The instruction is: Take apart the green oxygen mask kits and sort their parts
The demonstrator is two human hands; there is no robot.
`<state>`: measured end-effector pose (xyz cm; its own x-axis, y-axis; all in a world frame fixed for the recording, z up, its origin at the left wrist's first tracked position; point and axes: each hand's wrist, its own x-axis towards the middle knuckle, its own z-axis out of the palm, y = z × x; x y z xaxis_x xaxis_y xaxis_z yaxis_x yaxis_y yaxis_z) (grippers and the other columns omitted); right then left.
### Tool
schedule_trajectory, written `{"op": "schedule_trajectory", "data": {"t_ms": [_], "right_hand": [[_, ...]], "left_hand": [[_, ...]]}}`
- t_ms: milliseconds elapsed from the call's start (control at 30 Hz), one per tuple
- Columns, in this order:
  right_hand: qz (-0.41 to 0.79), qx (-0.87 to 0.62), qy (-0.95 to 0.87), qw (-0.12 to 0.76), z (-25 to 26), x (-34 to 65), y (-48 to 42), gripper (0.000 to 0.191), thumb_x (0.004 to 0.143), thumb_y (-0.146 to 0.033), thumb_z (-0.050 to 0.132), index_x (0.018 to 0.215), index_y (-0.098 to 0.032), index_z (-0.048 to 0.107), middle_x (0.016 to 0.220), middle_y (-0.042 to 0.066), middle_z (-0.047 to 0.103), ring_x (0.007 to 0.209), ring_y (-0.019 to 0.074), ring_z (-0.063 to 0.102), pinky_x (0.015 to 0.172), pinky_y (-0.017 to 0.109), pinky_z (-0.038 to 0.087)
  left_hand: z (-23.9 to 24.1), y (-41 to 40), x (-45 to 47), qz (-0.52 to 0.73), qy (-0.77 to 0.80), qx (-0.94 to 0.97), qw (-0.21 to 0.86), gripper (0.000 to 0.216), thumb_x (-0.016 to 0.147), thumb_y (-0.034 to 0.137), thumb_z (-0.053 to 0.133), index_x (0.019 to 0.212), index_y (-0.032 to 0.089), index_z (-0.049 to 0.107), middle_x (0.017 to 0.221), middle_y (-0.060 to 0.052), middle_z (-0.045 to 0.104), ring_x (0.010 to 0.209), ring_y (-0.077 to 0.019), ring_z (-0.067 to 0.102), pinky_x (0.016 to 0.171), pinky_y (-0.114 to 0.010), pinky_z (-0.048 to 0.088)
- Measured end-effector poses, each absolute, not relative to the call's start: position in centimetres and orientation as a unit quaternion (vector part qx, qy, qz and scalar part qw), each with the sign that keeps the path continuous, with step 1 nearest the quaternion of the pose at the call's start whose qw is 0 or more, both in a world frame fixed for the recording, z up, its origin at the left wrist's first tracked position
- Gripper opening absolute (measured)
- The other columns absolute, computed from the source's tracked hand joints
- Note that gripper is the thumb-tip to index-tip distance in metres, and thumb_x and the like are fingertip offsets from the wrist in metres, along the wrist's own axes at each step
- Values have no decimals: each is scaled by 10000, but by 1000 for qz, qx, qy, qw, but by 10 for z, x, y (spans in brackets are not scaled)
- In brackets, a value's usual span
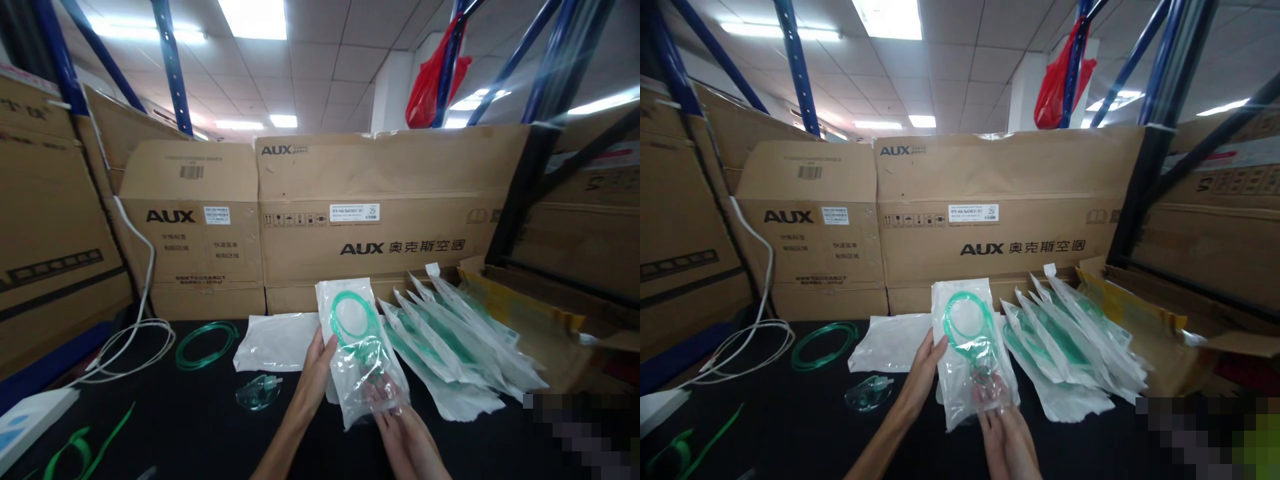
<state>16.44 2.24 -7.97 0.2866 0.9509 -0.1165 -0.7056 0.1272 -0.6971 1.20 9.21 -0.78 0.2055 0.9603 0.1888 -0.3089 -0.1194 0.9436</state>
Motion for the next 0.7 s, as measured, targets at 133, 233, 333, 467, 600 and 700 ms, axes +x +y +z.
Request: {"op": "schedule_trajectory", "data": {"t_ms": [133,233,333,467,600,700], "right_hand": [[569,-339,-200,722,-82,168,40,438,679,-429,895,1073,-256,808,1140,82,811,1238,344,682,1079,550,528],[571,-349,-211,712,-81,177,47,355,676,-492,893,947,-278,812,991,50,830,1096,332,741,983,541,578],[574,-360,-219,703,-79,185,47,288,753,-490,861,903,-256,789,896,28,814,957,295,764,891,502,604],[574,-368,-227,696,-76,191,39,287,974,-396,697,1171,-188,704,1169,77,739,996,234,725,867,442,605],[573,-371,-227,695,-76,195,37,330,1005,-379,659,1274,-187,648,1272,96,682,1048,242,700,879,448,602],[576,-373,-222,693,-80,201,43,301,953,-408,710,1158,-187,711,1129,72,753,943,230,722,850,441,591]], "left_hand": [[-16,93,16,531,271,519,613,675,802,683,751,1250,182,689,1341,-135,709,1252,-346,640,1061,-417,500],[-23,96,18,510,251,531,628,667,743,690,804,1147,163,737,1208,-129,761,1154,-331,680,1054,-422,502],[-29,98,15,473,251,542,647,661,706,666,845,1102,146,750,1057,-115,783,931,-275,723,831,-356,580],[-30,98,7,421,264,542,678,628,695,591,880,1115,141,753,974,-100,777,736,-205,693,556,-250,524],[-24,95,1,395,273,529,700,609,663,520,911,1104,128,759,1003,-113,779,814,-224,712,604,-259,557],[-19,93,0,386,277,519,710,633,618,509,935,1092,125,766,1036,-124,779,887,-253,726,647,-273,577]]}}
